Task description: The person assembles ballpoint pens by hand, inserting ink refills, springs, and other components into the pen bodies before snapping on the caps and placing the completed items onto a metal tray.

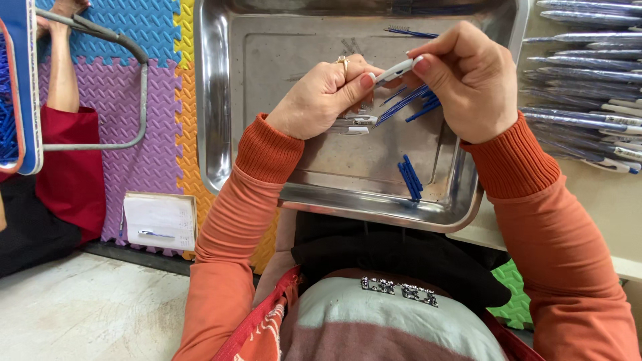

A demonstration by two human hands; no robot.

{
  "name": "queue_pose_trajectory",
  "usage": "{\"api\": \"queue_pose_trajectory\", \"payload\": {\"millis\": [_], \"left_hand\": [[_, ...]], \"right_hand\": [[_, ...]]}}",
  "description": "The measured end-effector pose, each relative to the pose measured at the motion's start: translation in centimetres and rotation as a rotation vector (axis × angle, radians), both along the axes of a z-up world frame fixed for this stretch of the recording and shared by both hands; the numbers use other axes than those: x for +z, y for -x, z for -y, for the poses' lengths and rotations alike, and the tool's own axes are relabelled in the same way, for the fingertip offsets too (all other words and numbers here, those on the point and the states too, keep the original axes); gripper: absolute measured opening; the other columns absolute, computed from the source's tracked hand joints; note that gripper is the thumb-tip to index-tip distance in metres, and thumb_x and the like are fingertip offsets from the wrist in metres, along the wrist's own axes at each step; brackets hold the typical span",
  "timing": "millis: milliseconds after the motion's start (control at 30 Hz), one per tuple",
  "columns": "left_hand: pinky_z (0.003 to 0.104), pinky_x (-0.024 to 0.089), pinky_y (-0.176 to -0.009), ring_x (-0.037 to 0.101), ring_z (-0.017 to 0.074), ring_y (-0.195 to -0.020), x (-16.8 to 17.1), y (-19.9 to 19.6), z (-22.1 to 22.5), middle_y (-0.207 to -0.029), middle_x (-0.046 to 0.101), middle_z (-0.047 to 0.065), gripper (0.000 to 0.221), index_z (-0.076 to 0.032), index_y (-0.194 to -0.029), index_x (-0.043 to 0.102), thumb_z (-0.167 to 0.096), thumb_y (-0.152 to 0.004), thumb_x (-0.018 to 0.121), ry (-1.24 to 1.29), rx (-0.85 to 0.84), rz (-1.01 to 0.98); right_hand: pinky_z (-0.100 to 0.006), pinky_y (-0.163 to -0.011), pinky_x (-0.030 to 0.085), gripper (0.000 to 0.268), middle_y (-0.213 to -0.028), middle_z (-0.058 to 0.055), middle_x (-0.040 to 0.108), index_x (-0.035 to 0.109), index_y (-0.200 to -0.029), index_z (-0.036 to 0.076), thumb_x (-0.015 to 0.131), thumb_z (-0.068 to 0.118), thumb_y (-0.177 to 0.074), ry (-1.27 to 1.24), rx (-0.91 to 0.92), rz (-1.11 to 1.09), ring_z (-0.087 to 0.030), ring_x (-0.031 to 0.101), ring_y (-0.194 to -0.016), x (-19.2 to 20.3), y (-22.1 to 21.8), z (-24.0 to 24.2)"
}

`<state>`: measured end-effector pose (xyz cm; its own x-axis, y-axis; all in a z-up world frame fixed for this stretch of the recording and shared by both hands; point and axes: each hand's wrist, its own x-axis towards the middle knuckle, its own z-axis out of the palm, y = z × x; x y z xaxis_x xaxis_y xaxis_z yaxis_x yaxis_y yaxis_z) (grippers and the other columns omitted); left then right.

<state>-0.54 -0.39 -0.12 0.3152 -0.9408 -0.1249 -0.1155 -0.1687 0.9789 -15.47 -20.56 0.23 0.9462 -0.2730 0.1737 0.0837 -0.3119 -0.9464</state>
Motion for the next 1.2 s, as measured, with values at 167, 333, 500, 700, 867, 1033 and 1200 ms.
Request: {"api": "queue_pose_trajectory", "payload": {"millis": [167, 333, 500, 700, 867, 1033, 1200], "left_hand": [[0.025, 0.061, -0.088, 0.066, 0.0075, -0.092, 0.0, 0.0, 0.0, -0.097, 0.069, -0.003, 0.047, -0.01, -0.151, 0.055, -0.035, -0.113, 0.047, -0.016, -0.003, -0.09], [0.019, 0.048, -0.058, 0.052, 0.0049, -0.063, 0.3, -0.2, -0.4, -0.084, 0.072, -0.003, 0.038, -0.011, -0.149, 0.06, -0.023, -0.113, 0.051, -0.093, 0.001, -0.021], [0.018, 0.045, -0.055, 0.048, 0.0048, -0.06, -0.1, -0.3, -0.6, -0.084, 0.071, -0.001, 0.038, -0.011, -0.149, 0.061, -0.02, -0.113, 0.054, -0.066, 0.002, -0.066], [0.017, 0.044, -0.054, 0.048, 0.0037, -0.058, 0.6, -0.1, -0.5, -0.084, 0.072, -0.002, 0.037, -0.011, -0.148, 0.062, -0.019, -0.113, 0.055, -0.073, -0.014, -0.07], [0.017, 0.044, -0.053, 0.048, 0.0038, -0.059, 0.5, 0.0, -0.4, -0.084, 0.072, -0.001, 0.037, -0.012, -0.148, 0.062, -0.019, -0.113, 0.055, -0.095, -0.017, -0.062], [0.017, 0.046, -0.054, 0.048, 0.0037, -0.058, 0.9, -0.1, -0.3, -0.084, 0.073, -0.003, 0.036, -0.011, -0.149, 0.061, -0.017, -0.114, 0.054, -0.055, -0.047, -0.021], [0.017, 0.044, -0.053, 0.048, 0.0041, -0.058, 0.4, 0.0, -0.5, -0.085, 0.075, -0.001, 0.036, -0.01, -0.148, 0.062, -0.018, -0.114, 0.053, -0.054, -0.021, -0.048]], "right_hand": [[-0.032, -0.079, 0.066, 0.012, -0.099, -0.021, 0.072, 0.061, -0.119, -0.007, 0.064, 0.004, -0.124, -0.147, -0.087, 0.117, -0.026, 0.077, -0.088, -1.2, -0.3, 0.9], [-0.034, -0.073, 0.07, 0.029, -0.099, -0.02, 0.072, 0.056, -0.115, -0.002, 0.068, 0.024, -0.12, -0.273, -0.134, 0.094, -0.029, 0.08, -0.087, -1.3, -0.2, 0.9], [-0.034, -0.078, 0.071, 0.033, -0.102, -0.02, 0.072, 0.061, -0.121, -0.004, 0.059, 0.029, -0.123, -0.236, -0.114, 0.083, -0.028, 0.08, -0.091, -0.9, -0.2, 0.9], [-0.032, -0.07, 0.063, 0.03, -0.095, -0.021, 0.073, 0.057, -0.115, -0.004, 0.058, 0.022, -0.129, -0.088, -0.148, 0.097, -0.027, 0.078, -0.082, -1.9, 0.1, 1.3], [-0.035, -0.072, 0.063, 0.027, -0.094, -0.021, 0.072, 0.055, -0.116, -0.004, 0.058, 0.017, -0.132, -0.02, -0.104, 0.171, -0.027, 0.073, -0.079, -2.8, 0.2, 1.8], [-0.033, -0.063, 0.057, 0.034, -0.089, -0.02, 0.072, 0.05, -0.108, -0.001, 0.061, 0.023, -0.13, 0.04, -0.18, 0.201, -0.024, 0.072, -0.073, -2.8, 0.2, 1.6], [-0.033, -0.067, 0.061, 0.033, -0.092, -0.02, 0.073, 0.054, -0.11, -0.003, 0.06, 0.023, -0.129, -0.031, -0.172, 0.153, -0.026, 0.073, -0.076, -2.2, 0.1, 1.3]]}}
